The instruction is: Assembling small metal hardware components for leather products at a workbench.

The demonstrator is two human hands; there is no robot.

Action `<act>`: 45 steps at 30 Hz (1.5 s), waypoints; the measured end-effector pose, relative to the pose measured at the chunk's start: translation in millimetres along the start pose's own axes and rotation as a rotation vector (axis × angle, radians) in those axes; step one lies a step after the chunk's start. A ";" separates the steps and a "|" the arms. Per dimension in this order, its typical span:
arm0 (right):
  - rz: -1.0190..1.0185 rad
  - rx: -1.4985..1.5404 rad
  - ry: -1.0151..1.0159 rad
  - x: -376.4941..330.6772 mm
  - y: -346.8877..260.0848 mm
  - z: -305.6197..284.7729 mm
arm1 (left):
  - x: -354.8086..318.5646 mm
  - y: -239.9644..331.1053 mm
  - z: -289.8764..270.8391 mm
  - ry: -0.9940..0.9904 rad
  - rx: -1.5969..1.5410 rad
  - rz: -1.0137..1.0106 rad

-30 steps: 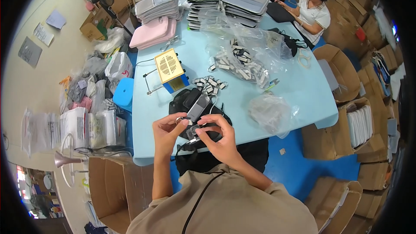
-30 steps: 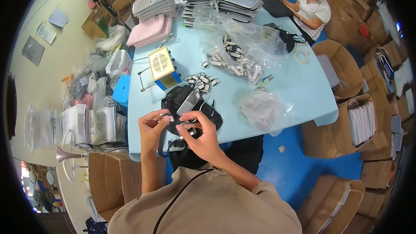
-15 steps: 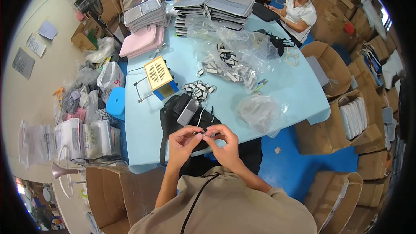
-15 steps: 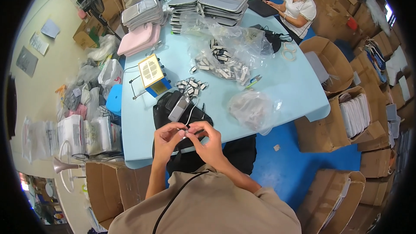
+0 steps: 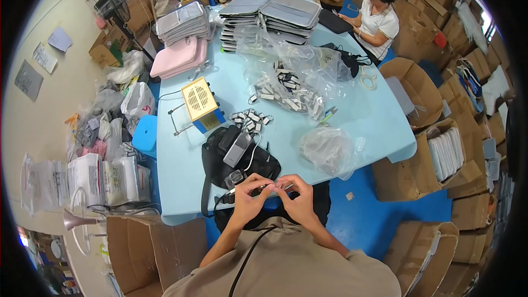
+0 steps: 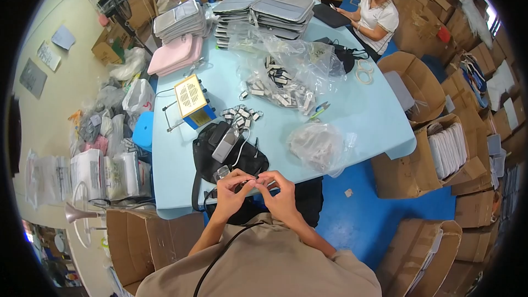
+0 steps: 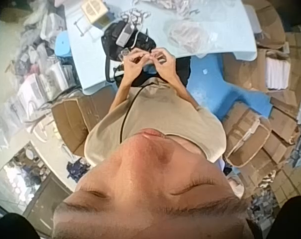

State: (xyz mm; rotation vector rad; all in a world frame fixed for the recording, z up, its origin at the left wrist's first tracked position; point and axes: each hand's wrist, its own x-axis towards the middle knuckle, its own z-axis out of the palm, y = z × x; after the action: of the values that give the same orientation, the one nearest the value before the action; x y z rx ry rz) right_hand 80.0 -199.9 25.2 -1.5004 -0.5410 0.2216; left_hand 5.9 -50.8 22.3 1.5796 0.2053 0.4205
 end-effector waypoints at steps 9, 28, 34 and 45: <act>0.063 0.055 0.017 -0.9 4.4 -8.5 | 1.2 -14.3 11.3 0.001 -0.129 -0.079; 0.200 0.223 0.144 6.9 40.1 -64.5 | 89.1 -21.8 11.7 -0.231 0.038 -0.246; 0.057 -0.055 0.475 17.0 52.9 -110.1 | 192.6 -19.3 -24.0 -0.018 0.570 0.106; -0.045 -0.824 0.268 72.9 131.3 -137.1 | 390.9 -76.4 59.6 -0.122 0.750 0.476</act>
State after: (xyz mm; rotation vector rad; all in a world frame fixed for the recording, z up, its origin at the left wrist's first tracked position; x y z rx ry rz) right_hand 231.9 -277.0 -85.9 -2.2670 -0.4662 -0.2765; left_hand 395.5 48.6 0.6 2.3990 -0.1359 0.6582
